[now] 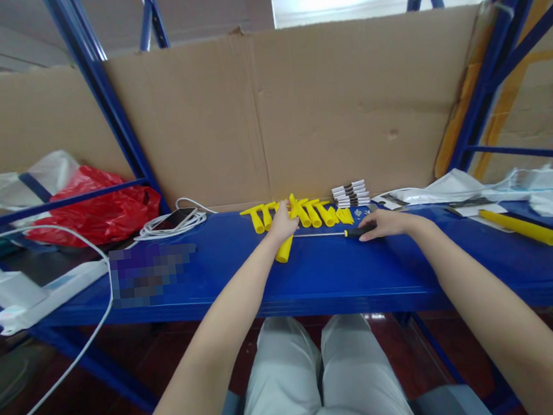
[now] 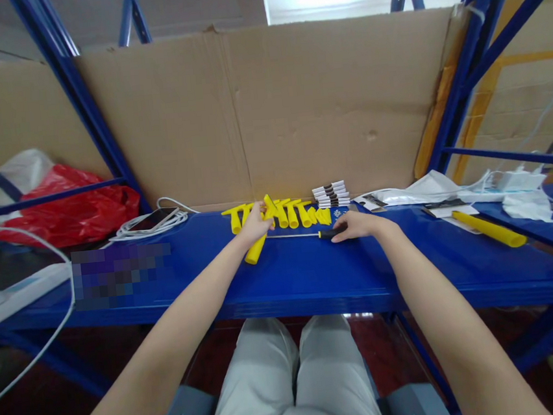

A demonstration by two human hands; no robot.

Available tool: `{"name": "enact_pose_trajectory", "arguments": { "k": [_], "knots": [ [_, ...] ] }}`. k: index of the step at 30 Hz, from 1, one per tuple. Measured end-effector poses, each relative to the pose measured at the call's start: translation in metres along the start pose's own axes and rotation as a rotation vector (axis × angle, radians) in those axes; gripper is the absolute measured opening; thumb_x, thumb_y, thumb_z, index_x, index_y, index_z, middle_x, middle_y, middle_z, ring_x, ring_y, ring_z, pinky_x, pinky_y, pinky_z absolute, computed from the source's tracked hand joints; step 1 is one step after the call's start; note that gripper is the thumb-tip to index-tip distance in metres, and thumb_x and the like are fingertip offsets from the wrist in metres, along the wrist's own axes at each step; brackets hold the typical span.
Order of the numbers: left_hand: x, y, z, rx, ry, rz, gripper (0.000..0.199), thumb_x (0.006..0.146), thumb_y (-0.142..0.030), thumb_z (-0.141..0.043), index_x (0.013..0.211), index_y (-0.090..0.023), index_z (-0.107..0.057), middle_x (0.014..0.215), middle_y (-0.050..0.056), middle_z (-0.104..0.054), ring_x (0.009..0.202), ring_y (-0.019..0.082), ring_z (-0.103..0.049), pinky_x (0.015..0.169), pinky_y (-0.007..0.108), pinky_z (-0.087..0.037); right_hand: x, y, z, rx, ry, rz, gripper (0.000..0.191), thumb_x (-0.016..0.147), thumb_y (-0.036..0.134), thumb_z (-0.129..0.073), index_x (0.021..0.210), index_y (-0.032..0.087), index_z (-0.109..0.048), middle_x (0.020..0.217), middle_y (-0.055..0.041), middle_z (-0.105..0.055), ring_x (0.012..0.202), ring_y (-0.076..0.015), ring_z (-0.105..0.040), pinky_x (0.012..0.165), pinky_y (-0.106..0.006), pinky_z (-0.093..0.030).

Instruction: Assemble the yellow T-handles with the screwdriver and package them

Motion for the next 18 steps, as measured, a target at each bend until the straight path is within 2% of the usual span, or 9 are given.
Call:
{"name": "enact_pose_trajectory", "arguments": {
  "k": [5,10,14,18],
  "knots": [
    [0.005,0.004,0.007,0.016,-0.067,-0.025,0.041,0.078,0.0,-0.057,0.116,-0.013,-0.051,0.127,0.015,-0.059,0.089,0.016,-0.068,0.073,0.026,-0.055,0.002,0.011,-0.001,-0.122,-0.032,0.046,0.024,0.069,0.038,-0.065,0.083,0.02,-0.073,0.083,-0.0051,-0.072,0.08,-0.0244,-0.064,0.071,-0.032,-0.048],
    [0.008,0.007,0.011,-0.014,-0.1,-0.028,0.045,0.074,0.0,-0.061,0.116,-0.015,-0.053,0.128,0.014,-0.059,0.108,0.021,-0.064,0.087,0.031,-0.054,-0.002,0.006,0.027,-0.203,-0.308,0.078,0.019,0.067,0.029,-0.066,0.085,0.021,-0.066,0.083,-0.0051,-0.07,0.078,-0.0221,-0.063,0.07,-0.03,-0.047],
    [0.006,0.006,0.011,-0.004,-0.09,0.0,0.044,0.075,0.001,-0.059,0.115,-0.016,-0.053,0.131,0.014,-0.057,0.102,0.019,-0.066,0.081,0.028,-0.055,-0.01,-0.012,0.05,-0.262,-0.51,0.033,0.019,0.068,0.027,-0.064,0.086,0.023,-0.066,0.077,-0.0036,-0.07,0.072,-0.0217,-0.064,0.064,-0.029,-0.045],
    [0.001,0.002,0.009,0.002,-0.053,0.014,0.044,0.078,0.0,-0.056,0.118,-0.015,-0.049,0.134,0.014,-0.054,0.079,0.012,-0.068,0.061,0.021,-0.053,-0.023,-0.028,0.068,-0.302,-0.658,-0.041,0.023,0.065,0.027,-0.063,0.087,0.025,-0.07,0.079,-0.0037,-0.072,0.073,-0.0237,-0.066,0.062,-0.03,-0.045]
  ]
}}
Point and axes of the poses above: each hand's wrist, its own x-axis towards the middle knuckle, its own z-axis out of the back of the hand, y = z × x, the point moved 9 cm from there along x, towards the middle knuckle
